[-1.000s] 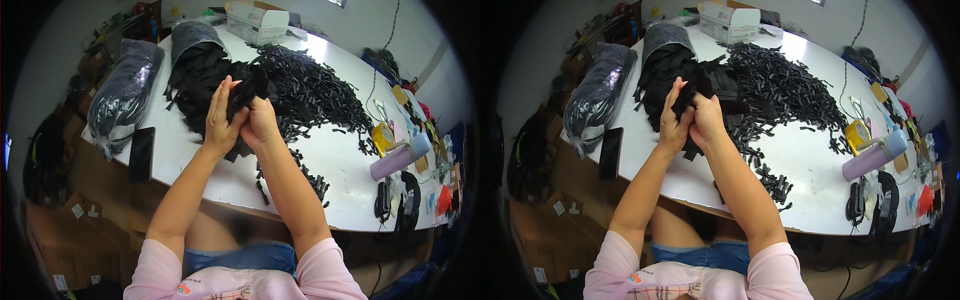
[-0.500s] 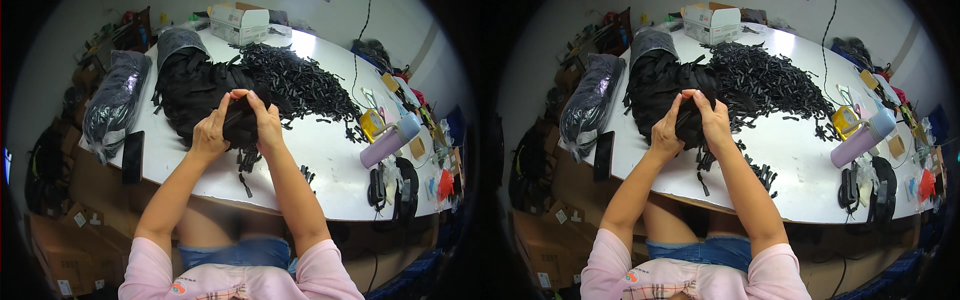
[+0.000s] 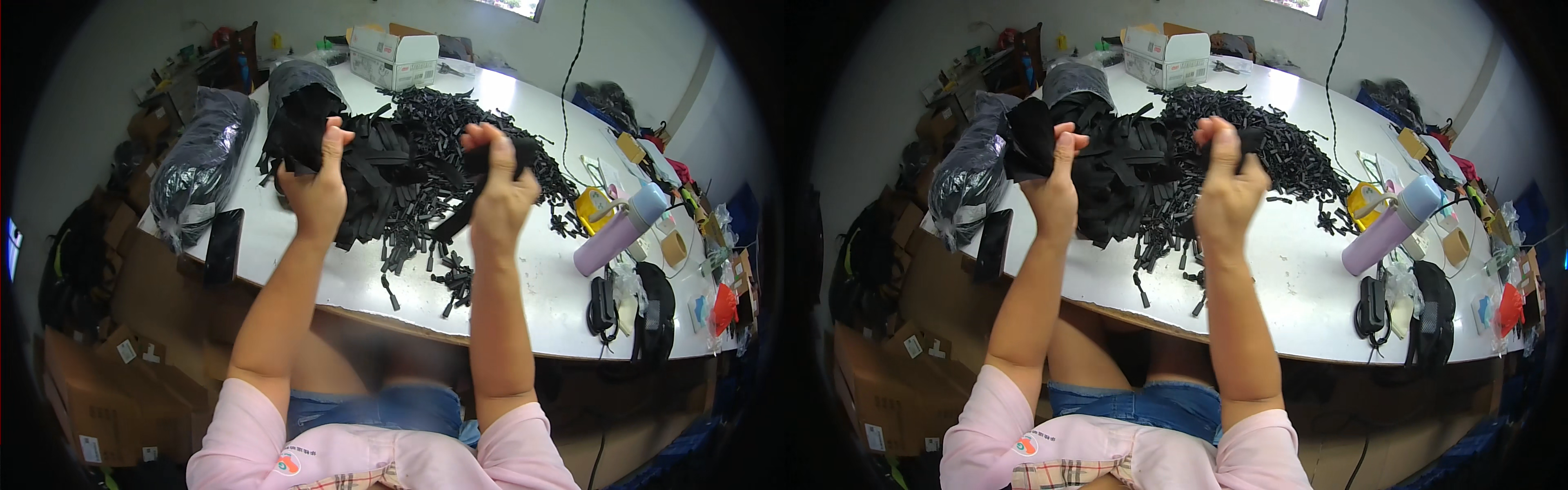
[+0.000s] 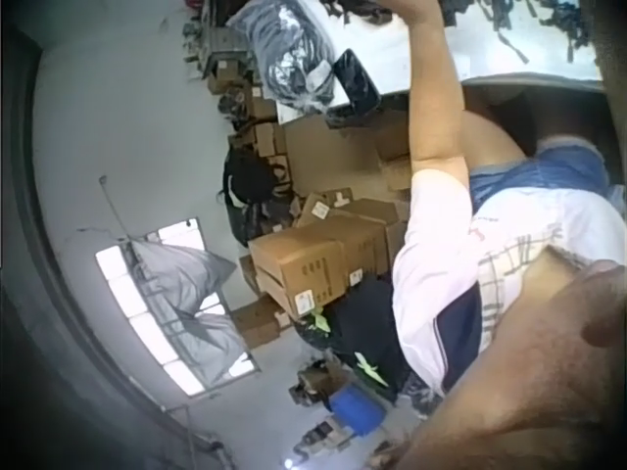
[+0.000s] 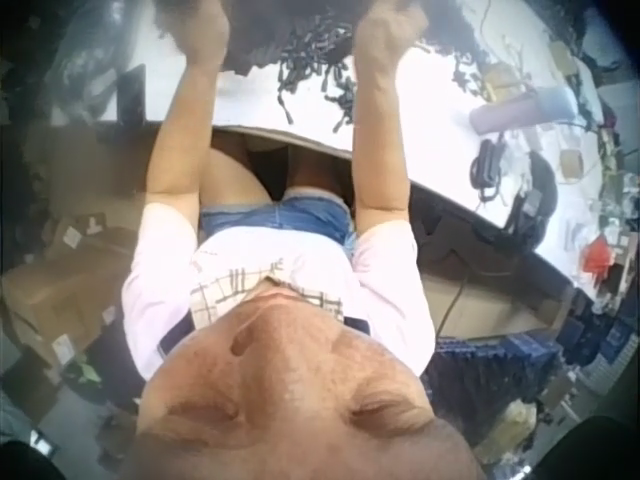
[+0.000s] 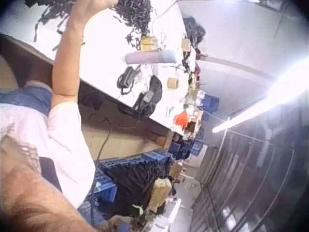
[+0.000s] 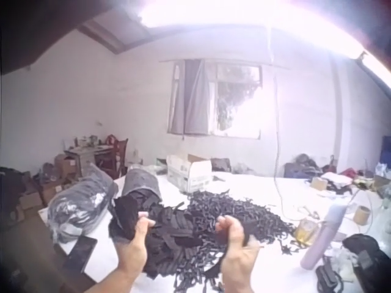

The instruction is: Assembling plastic buckles onto black fabric straps at a workbench.

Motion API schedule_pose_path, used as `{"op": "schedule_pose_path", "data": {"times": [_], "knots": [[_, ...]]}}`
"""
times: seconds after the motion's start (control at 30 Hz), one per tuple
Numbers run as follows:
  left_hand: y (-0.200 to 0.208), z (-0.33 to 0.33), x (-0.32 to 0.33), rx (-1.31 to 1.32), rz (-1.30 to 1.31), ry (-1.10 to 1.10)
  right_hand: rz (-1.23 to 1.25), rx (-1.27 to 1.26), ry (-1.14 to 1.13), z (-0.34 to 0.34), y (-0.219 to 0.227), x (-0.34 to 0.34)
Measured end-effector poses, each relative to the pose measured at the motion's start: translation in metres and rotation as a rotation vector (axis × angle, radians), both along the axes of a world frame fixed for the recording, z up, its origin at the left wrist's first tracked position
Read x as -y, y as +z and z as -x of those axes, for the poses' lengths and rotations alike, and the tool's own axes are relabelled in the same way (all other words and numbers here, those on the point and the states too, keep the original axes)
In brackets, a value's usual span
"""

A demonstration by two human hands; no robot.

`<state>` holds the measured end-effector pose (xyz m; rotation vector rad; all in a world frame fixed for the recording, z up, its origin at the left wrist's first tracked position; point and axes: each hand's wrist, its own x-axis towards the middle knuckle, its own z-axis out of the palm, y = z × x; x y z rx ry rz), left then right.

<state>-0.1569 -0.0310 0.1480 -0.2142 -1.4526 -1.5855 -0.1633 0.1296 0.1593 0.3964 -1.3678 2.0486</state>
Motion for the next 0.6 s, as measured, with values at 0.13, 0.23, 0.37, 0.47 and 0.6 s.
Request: {"op": "schedule_pose_path", "data": {"times": [0.13,0.23,0.37,0.47,0.6], "knots": [[-0.010,-0.018,-0.033,0.096,-0.140,-0.287,-0.027,0.086,0.298,-0.021,-0.001,0.048],[-0.032,-0.028,-0.044,0.143,-0.165,-0.444,0.029,0.087,0.480,-0.034,-0.004,0.068],[-0.047,-0.038,-0.052,-0.204,-0.402,-0.760,0.118,0.111,0.604,-0.054,-0.016,0.065],[-0.053,-0.048,-0.049,0.118,-0.499,-0.678,0.050,0.051,0.670,-0.063,-0.029,0.056],[-0.063,-0.059,-0.027,0.492,-0.724,-0.741,-0.434,0.064,0.454,-0.091,-0.039,0.028]]}}
